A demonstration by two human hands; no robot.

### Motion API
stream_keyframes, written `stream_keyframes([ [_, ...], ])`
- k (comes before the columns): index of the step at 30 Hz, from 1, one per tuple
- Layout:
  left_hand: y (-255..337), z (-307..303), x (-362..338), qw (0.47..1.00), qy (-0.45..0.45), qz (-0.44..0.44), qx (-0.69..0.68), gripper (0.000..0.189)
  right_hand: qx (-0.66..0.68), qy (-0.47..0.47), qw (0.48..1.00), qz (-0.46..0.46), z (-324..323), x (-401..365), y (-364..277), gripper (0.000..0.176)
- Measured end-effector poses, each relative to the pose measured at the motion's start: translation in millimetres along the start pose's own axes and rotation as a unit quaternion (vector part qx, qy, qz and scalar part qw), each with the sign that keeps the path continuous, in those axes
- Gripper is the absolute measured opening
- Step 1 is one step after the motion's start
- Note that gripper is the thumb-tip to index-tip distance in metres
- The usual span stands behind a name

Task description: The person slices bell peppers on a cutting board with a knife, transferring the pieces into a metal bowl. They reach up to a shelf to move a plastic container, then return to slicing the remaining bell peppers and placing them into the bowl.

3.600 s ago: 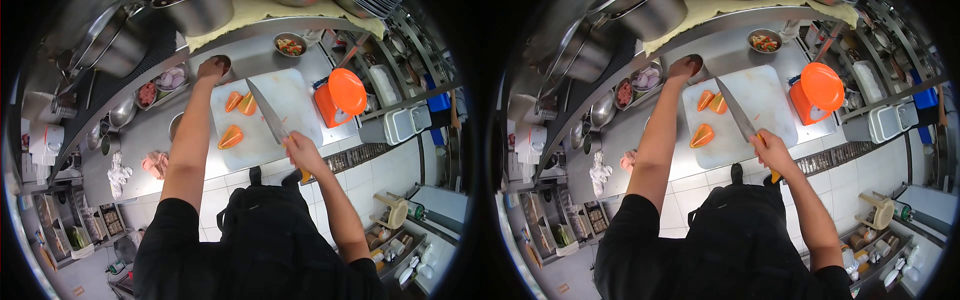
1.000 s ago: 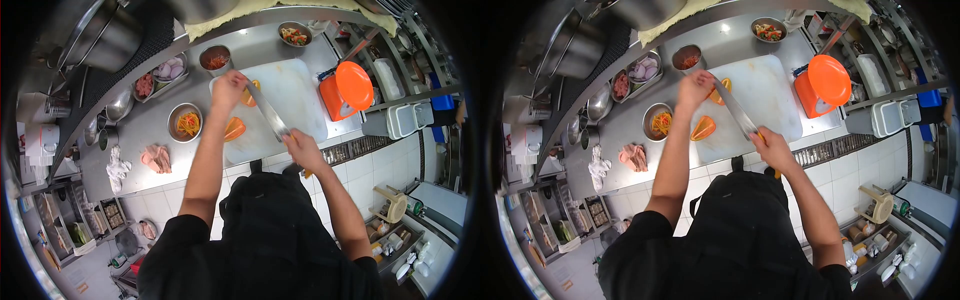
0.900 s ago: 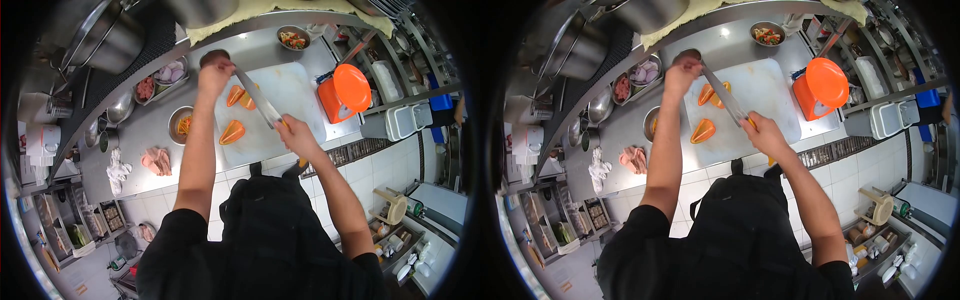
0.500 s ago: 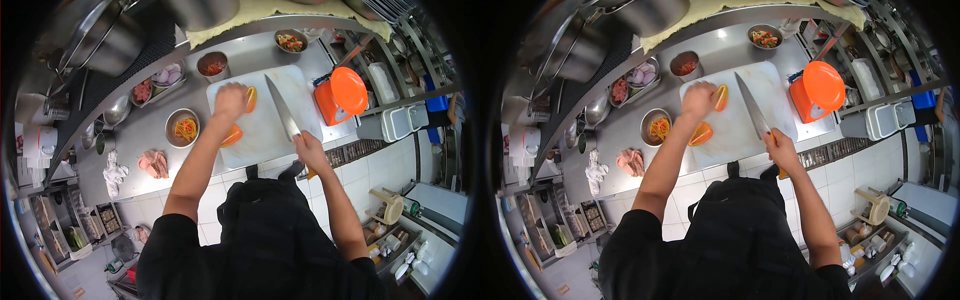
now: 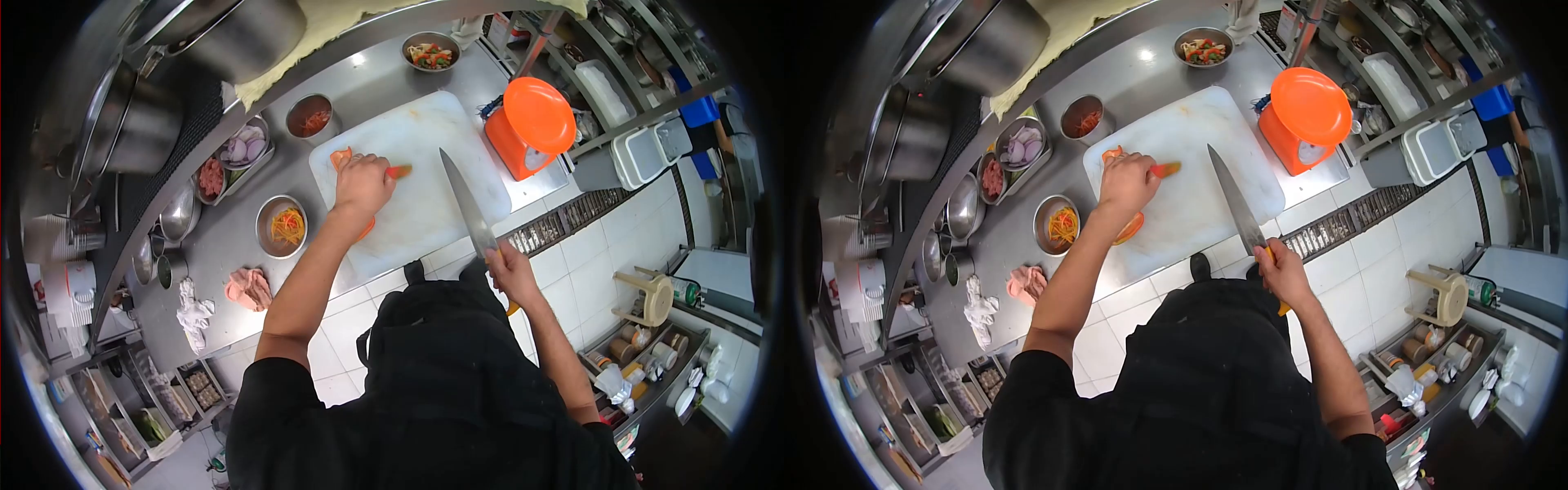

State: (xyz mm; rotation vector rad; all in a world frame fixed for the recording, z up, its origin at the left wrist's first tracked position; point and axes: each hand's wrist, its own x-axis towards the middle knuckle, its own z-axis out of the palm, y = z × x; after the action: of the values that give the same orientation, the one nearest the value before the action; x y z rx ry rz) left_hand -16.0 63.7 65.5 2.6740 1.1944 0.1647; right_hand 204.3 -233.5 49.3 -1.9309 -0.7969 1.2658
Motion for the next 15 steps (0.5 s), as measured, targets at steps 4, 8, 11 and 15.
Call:
stream_keyframes([
  [4, -12.7, 35.3, 10.0, 0.963, -0.144, 0.012, -0.226, 0.026, -0.038, 0.013, 0.999, -0.034, -7.2, 7.5, 35.8, 0.04],
  [8, -22.5, 109.7, 45.7, 0.965, -0.132, 0.071, -0.215, 0.027, -0.084, 0.019, 0.996, -0.029, -5.8, 22.1, 58.3, 0.04],
  [11, -6.3, 100.4, 44.9, 0.988, -0.079, 0.058, -0.121, 0.014, -0.208, 0.075, 0.967, -0.128, -4.3, 32.7, 69.8, 0.044],
  [15, 15.7, 78.6, 10.2, 0.995, -0.05, 0.038, -0.077, 0.015, -0.184, -0.009, 0.981, -0.067, -12.9, 20.4, 53.4, 0.051],
])
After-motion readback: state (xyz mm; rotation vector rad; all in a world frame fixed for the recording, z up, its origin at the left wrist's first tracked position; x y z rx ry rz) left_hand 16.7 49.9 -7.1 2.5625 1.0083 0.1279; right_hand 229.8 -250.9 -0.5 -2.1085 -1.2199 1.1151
